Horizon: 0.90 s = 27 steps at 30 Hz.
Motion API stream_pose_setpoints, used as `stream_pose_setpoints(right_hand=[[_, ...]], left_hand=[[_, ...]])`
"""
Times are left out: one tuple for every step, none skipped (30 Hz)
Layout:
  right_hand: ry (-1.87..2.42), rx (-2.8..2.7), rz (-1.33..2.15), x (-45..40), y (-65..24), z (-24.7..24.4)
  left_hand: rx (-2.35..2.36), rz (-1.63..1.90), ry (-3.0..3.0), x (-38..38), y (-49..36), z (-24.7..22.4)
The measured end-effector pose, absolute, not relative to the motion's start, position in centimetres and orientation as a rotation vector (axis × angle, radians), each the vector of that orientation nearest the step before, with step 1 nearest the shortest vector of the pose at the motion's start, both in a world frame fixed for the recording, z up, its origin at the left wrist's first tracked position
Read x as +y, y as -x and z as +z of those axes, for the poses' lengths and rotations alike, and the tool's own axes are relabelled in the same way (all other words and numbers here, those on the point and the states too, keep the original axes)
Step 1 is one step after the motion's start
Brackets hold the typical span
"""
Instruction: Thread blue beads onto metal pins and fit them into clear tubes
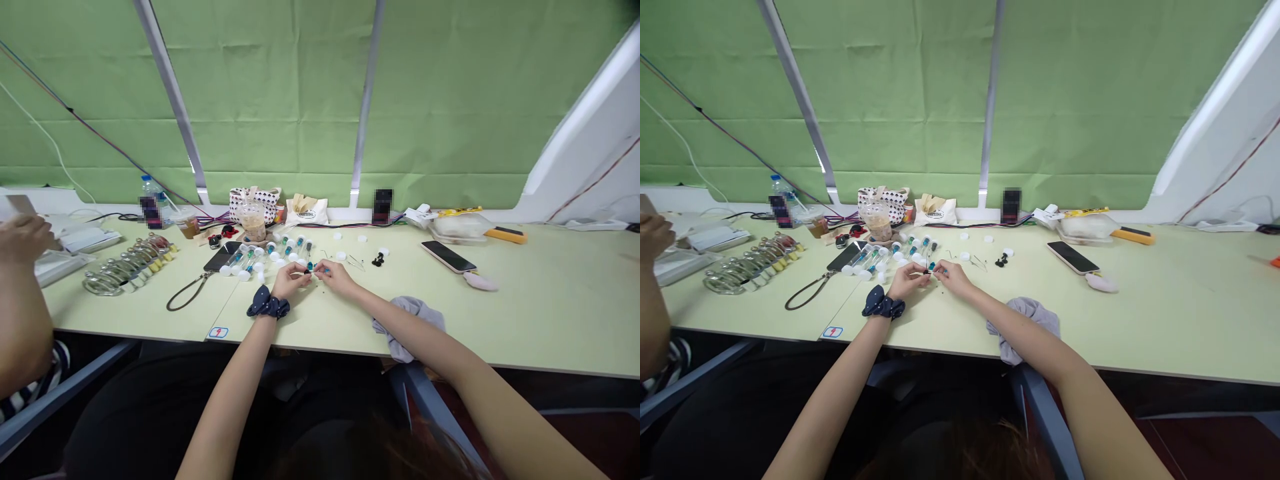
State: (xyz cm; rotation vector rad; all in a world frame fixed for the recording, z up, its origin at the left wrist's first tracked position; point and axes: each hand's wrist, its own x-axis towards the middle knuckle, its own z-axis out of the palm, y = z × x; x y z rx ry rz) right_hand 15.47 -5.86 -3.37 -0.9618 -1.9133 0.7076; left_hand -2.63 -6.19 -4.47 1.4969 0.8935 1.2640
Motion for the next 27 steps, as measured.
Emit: stream_pose_setpoints(right_hand=[[0.944, -1.91, 0.726, -5.9, -15.48, -3.39], [0.929, -1.908, 0.744, -5.92, -15.5, -3.43], [0.921, -1.907, 0.75, -5.94, -15.53, -3.47], [0.922, -1.909, 0.745, -5.93, -15.56, -3.52], [0.93, -1.911, 0.73, -5.91, -15.59, -3.56], [0.941, -1.917, 0.708, -5.89, -15.6, -3.59], [0.95, -1.925, 0.675, -5.87, -15.6, -3.61], [0.956, -1.936, 0.631, -5.85, -15.58, -3.6], [0.962, -1.947, 0.579, -5.85, -15.56, -3.58], [0.965, -1.958, 0.524, -5.85, -15.54, -3.54], [0.967, -1.964, 0.471, -5.86, -15.53, -3.5], [0.969, -1.965, 0.427, -5.86, -15.52, -3.46], [0.97, -1.962, 0.396, -5.87, -15.52, -3.43], [0.968, -1.959, 0.379, -5.88, -15.53, -3.41], [0.964, -1.958, 0.369, -5.88, -15.55, -3.39], [0.958, -1.96, 0.363, -5.88, -15.57, -3.38], [0.955, -1.965, 0.359, -5.88, -15.59, -3.36], [0.955, -1.971, 0.356, -5.89, -15.61, -3.34], [0.961, -1.977, 0.353, -5.9, -15.62, -3.31], [0.971, -1.981, 0.348, -5.92, -15.62, -3.27], [0.982, -1.984, 0.343, -5.94, -15.62, -3.23], [0.99, -1.986, 0.34, -5.96, -15.62, -3.17], [0.993, -1.99, 0.34, -5.98, -15.6, -3.12], [0.993, -1.997, 0.345, -5.98, -15.59, -3.06], [0.991, -2.003, 0.351, -5.98, -15.58, -3.01], [0.991, -2.009, 0.361, -5.96, -15.57, -2.96], [0.995, -2.013, 0.376, -5.94, -15.56, -2.92]], left_hand=[[0.886, 1.249, -1.508, -6.19, 2.66, -4.52], [0.881, 1.233, -1.518, -6.19, 2.68, -4.56], [0.877, 1.218, -1.525, -6.19, 2.71, -4.59], [0.872, 1.203, -1.53, -6.2, 2.74, -4.62], [0.866, 1.195, -1.533, -6.21, 2.77, -4.63], [0.86, 1.192, -1.534, -6.22, 2.78, -4.64], [0.855, 1.194, -1.534, -6.23, 2.79, -4.63], [0.851, 1.199, -1.533, -6.25, 2.79, -4.63], [0.848, 1.204, -1.53, -6.26, 2.78, -4.61], [0.845, 1.208, -1.526, -6.28, 2.76, -4.59], [0.842, 1.21, -1.522, -6.3, 2.74, -4.57], [0.838, 1.21, -1.519, -6.33, 2.72, -4.54], [0.832, 1.208, -1.517, -6.35, 2.71, -4.52], [0.826, 1.203, -1.516, -6.37, 2.69, -4.49], [0.82, 1.199, -1.515, -6.39, 2.69, -4.46], [0.815, 1.196, -1.513, -6.39, 2.68, -4.44], [0.813, 1.194, -1.51, -6.39, 2.67, -4.42], [0.814, 1.193, -1.506, -6.38, 2.67, -4.41], [0.818, 1.195, -1.503, -6.36, 2.67, -4.41], [0.824, 1.197, -1.501, -6.33, 2.66, -4.42], [0.834, 1.2, -1.501, -6.3, 2.66, -4.43], [0.843, 1.202, -1.502, -6.28, 2.67, -4.46], [0.852, 1.206, -1.504, -6.25, 2.68, -4.49], [0.861, 1.208, -1.507, -6.23, 2.7, -4.53], [0.868, 1.207, -1.51, -6.21, 2.72, -4.57], [0.875, 1.206, -1.514, -6.19, 2.75, -4.6], [0.883, 1.204, -1.517, -6.17, 2.77, -4.62]])
